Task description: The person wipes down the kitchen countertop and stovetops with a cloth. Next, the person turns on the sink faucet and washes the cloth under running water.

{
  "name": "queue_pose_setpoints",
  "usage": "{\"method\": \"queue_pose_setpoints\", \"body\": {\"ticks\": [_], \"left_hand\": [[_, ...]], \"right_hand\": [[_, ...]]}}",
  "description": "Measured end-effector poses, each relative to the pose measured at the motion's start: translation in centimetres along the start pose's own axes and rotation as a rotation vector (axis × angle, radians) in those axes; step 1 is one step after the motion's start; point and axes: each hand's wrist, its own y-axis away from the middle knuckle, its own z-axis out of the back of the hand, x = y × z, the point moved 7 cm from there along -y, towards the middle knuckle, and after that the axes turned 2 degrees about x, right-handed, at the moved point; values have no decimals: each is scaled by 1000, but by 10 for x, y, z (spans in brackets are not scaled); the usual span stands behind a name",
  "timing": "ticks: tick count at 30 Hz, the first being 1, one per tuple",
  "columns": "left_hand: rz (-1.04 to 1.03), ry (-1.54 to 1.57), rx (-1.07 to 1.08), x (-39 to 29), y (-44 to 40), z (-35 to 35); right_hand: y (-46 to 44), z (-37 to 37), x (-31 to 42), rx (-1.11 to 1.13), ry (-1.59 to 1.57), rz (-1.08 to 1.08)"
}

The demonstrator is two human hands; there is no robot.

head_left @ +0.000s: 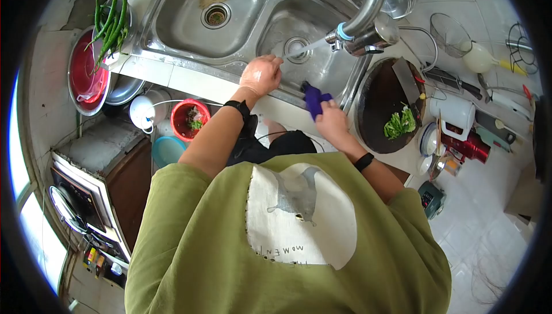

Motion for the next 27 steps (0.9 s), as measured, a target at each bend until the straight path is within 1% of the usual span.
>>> {"method": "queue_pose_setpoints", "body": {"ticks": [1, 2, 4, 5, 6, 7, 9, 10, 11, 13, 14, 15, 16, 17, 18, 19, 20, 21, 22, 23, 25, 26, 27], "left_hand": [[1, -1, -1, 0, -1, 0], [18, 13, -17, 0, -1, 1], [35, 21, -38, -1, -2, 5], [77, 92, -56, 0, -2, 10], [121, 163, -77, 3, -3, 15], [126, 156, -85, 3, -5, 17], [178, 262, -217, 7, -5, 26], [226, 249, -132, 8, -7, 24], [235, 248, -136, 11, -8, 14], [358, 585, -191, 22, -18, -8], [534, 799, -107, 18, -19, -14], [537, 797, -120, 9, -29, -8], [806, 1129, -53, 11, -29, -26], [1072, 1463, 25, 9, -25, -49], [1110, 1683, 121, 15, -36, -75], [964, 1941, 117, 18, -53, -99], [976, 1949, 157, 18, -61, -107], [987, 1956, 198, 16, -70, -116], [936, 1991, 153, 9, -84, -125], [1037, 1800, 62, 3, -89, -123], [414, 995, -21, 7, -121, -125], [569, 986, 181, 2, -122, -117], [577, 986, 172, -6, -123, -93]], "right_hand": [[-9, 2, 20, -41, -85, 67], [-17, 10, 44, -128, -183, 124], [-47, 12, 80, -148, -369, 243], [-65, 13, 92, -191, -451, 313], [-91, 5, 89, -23, -620, 236], [-112, -2, 89, 153, -782, 154], [-145, 23, 74, -132, -858, 76], [-155, 27, 64, -122, -1154, -40], [-156, 48, 68, -78, -1315, -18], [-161, 61, 71, -110, -1425, 30], [-162, 61, 73, -103, -1422, 40], [-161, 55, 72, -66, -1462, -45], [-158, 48, 71, -28, -1498, -128], [-146, 59, 78, -104, -1456, -98], [-143, 56, 82, -100, -1458, -9], [-141, 53, 84, -99, -1459, 80], [-129, 70, 95, -134, -1412, 236], [-132, 70, 86, -134, -1408, 245], [-138, 62, 59, -166, -1287, 92], [-146, 56, 31, -199, -1162, -56], [-156, 54, -17, -253, -1068, -193], [-160, 64, -16, -353, -1137, 12], [-173, 83, -28, -355, -1104, 129]]}}
